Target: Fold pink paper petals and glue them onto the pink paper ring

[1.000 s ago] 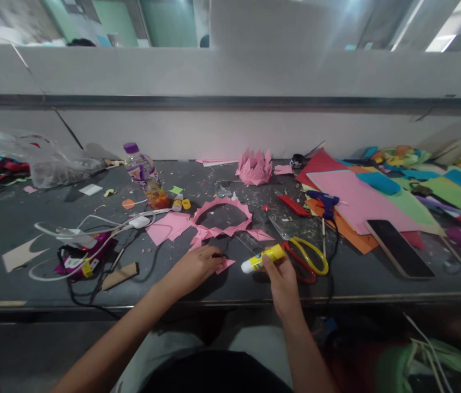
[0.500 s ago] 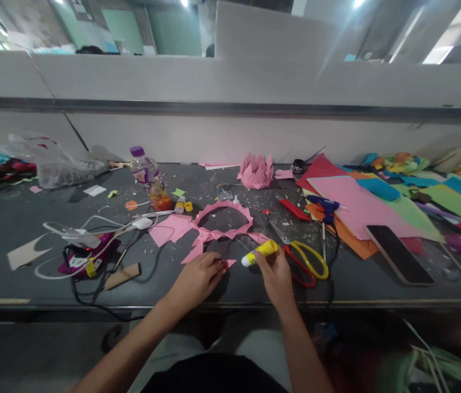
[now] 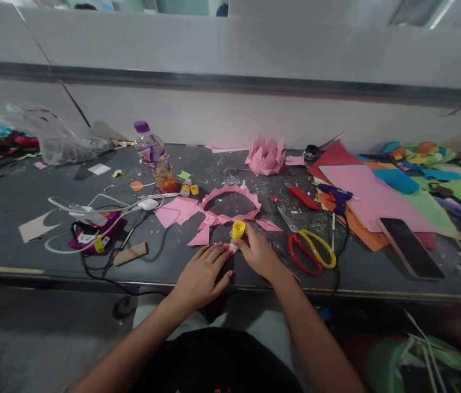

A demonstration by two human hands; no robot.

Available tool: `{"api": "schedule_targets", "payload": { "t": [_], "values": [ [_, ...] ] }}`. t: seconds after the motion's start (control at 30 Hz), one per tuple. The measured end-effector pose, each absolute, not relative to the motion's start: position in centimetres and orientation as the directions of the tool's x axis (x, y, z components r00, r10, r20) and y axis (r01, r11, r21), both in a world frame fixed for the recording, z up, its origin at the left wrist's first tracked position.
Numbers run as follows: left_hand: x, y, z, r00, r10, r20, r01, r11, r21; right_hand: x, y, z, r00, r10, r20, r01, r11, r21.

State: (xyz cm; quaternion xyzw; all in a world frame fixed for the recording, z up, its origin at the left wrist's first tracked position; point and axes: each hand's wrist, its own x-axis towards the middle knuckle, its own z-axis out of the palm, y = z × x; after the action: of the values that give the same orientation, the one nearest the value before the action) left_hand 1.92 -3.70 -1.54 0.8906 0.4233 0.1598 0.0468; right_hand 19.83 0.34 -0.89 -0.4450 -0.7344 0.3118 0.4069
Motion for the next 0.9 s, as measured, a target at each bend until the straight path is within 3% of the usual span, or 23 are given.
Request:
{"api": "schedule_targets", "payload": {
  "t": [0.13, 0.3, 0.43, 0.7, 0.9],
  "values": [
    [1.9, -3.6, -1.4, 0.586, 0.767, 0.26, 0.728, -0.64, 0.246, 19.9, 0.3, -1.3, -0.245, 0.9, 0.36, 0.38, 0.431, -0.819],
    [2.1, -2.0, -0.1, 0.546, 0.804, 0.236, 0.725, -0.595, 0.346, 20.4, 0.2, -1.8, 0.008, 0.885, 0.466, 0.249, 0.449, -0.858],
    [2.7, -0.1, 0.5, 0.558, 0.805, 0.204, 0.739, -0.593, 0.318, 20.7, 0.0, -1.9, 0.141, 0.892, 0.429, 0.162, 0.406, -0.899],
    [3.2, 0.8, -0.3, 0.538, 0.806, 0.247, 0.75, -0.592, 0.296, 20.5, -0.3, -1.9, 0.112, 0.916, 0.385, 0.165, 0.365, -0.916],
    [3.3, 0.7, -0.6, 0.514, 0.838, 0.181, 0.803, -0.545, 0.243, 20.3, 0.0, -2.3, 0.07, 0.927, 0.368, 0.235, 0.343, -0.909]
  ]
}}
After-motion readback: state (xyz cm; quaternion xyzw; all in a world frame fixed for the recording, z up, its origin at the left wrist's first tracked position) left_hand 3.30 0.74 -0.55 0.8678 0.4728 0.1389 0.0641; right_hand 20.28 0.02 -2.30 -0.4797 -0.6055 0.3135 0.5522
